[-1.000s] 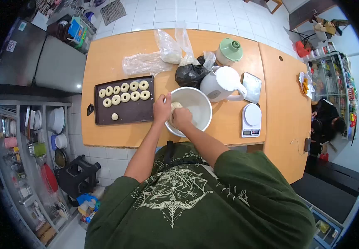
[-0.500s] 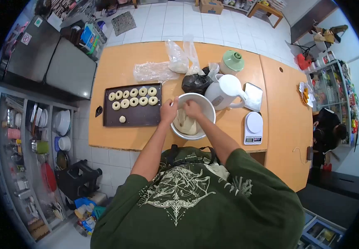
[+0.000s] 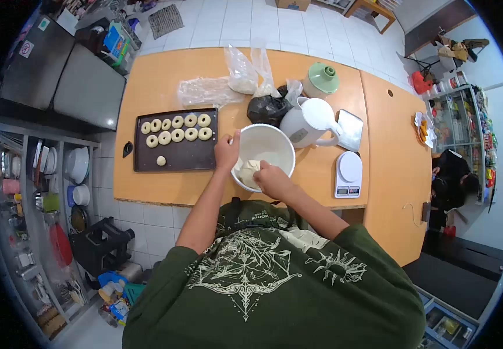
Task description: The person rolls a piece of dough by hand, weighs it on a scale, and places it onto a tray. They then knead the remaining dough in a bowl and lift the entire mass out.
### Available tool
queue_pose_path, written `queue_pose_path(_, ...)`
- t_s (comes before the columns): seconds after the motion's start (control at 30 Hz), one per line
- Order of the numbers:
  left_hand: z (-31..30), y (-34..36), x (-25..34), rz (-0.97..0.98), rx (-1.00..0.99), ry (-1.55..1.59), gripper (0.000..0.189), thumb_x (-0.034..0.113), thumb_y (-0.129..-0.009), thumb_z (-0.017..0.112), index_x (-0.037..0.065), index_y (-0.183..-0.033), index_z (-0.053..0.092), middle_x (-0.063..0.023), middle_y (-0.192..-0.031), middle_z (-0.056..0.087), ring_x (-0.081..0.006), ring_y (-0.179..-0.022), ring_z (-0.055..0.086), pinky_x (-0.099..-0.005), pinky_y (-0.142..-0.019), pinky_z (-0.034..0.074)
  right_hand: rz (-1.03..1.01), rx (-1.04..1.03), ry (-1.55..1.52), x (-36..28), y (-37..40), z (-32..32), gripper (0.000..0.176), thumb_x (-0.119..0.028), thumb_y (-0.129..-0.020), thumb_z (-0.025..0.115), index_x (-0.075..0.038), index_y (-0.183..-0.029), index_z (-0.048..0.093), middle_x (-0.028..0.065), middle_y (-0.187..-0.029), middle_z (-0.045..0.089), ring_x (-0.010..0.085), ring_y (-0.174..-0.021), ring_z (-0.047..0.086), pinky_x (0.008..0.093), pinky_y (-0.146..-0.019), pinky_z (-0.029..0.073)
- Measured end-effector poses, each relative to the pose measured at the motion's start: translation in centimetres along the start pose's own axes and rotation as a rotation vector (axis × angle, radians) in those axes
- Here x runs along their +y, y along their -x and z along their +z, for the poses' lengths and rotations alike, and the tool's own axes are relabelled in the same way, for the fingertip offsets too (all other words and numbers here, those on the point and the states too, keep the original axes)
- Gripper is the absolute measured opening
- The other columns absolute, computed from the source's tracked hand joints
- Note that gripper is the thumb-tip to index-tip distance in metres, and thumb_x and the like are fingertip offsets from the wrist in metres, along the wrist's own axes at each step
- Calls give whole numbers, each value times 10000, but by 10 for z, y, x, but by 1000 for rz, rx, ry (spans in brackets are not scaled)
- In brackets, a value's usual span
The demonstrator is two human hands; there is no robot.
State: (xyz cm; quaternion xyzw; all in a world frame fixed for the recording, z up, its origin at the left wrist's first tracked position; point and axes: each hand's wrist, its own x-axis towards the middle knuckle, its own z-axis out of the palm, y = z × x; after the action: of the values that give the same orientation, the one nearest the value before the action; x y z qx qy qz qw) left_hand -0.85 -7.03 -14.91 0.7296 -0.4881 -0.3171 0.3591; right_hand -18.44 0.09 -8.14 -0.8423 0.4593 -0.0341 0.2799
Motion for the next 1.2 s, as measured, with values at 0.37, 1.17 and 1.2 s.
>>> queue_pose_path(0.37, -5, 3, 10, -70, -18, 4, 543, 489, -915, 588, -26, -742, 572, -255, -700, 593, -457, -721, 592, -506, -656, 441, 171, -59, 56, 6, -57, 56, 154, -162, -740, 667, -34, -808, 718, 224, -763, 681, 368, -730, 688, 475, -710, 550)
queue_pose_path(1.17, -7, 0, 11, -19, -44, 32, 544, 479, -938, 563, -39, -776, 592, -268, -737, 604, -440, -731, 603, -480, -660, 448, 117, -17, -352, 45, -65, 73, 475, -432, -878, 514, 2, -789, 686, 223, -881, 686, 348, -818, 667, 443, -749, 498)
queue_pose_path(1.2, -7, 0, 13, -35, -46, 46, 540, 477, -938, 565, -38, -777, 591, -268, -739, 602, -435, -731, 605, -478, -658, 447, 230, -162, -359, 29, -56, 59, 506, -445, -878, 496, 22, -873, 691, 264, -948, 671, 392, -890, 648, 450, -812, 486)
